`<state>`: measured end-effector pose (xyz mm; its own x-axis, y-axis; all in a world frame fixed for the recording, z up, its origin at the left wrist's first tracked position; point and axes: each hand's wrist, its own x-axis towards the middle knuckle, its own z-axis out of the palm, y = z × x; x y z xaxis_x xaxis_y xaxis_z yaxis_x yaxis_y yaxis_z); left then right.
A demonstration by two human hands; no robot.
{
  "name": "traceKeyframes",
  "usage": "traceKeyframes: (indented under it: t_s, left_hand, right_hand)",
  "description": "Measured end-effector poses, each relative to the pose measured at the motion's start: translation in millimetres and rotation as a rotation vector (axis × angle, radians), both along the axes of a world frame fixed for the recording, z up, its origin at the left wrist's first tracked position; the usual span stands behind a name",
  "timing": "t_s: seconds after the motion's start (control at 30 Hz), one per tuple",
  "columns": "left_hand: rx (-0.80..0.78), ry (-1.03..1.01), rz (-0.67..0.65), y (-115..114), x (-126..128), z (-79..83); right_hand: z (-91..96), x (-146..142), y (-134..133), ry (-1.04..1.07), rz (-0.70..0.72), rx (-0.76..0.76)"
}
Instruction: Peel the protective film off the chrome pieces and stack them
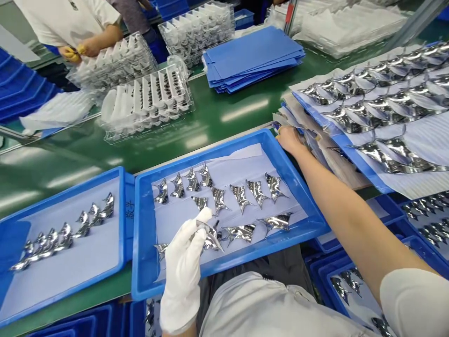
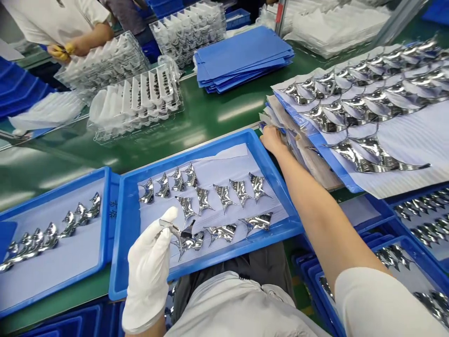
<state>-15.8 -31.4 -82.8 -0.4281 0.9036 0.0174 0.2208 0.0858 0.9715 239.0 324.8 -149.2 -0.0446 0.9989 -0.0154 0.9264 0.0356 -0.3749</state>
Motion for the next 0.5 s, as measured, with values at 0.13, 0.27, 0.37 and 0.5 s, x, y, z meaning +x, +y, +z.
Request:
traceKeyframes:
  t_s: [0.13,0.27,0.37,0.5]
  left_hand:
    - [0.017,-0.061,-0.005,-4,-6,-3.9]
    - [0.083,-0.134,0.031,-7,-7,-6.7]
    - [0.103,-0.160,0.054,-9,-7,-8.4]
    - [0.125,-0.232,0.103,-11,-7,-10.4]
  right_hand:
    - [30.8,-18,-32,0.106,-0.051,0.213]
    - [56.6,-45,-110,0.337,0.103,0.281]
    - [60.4,-65,-183,0.691,0.359,0.033]
    - [56.4,-85,-257,0.999,0.495,-0.185]
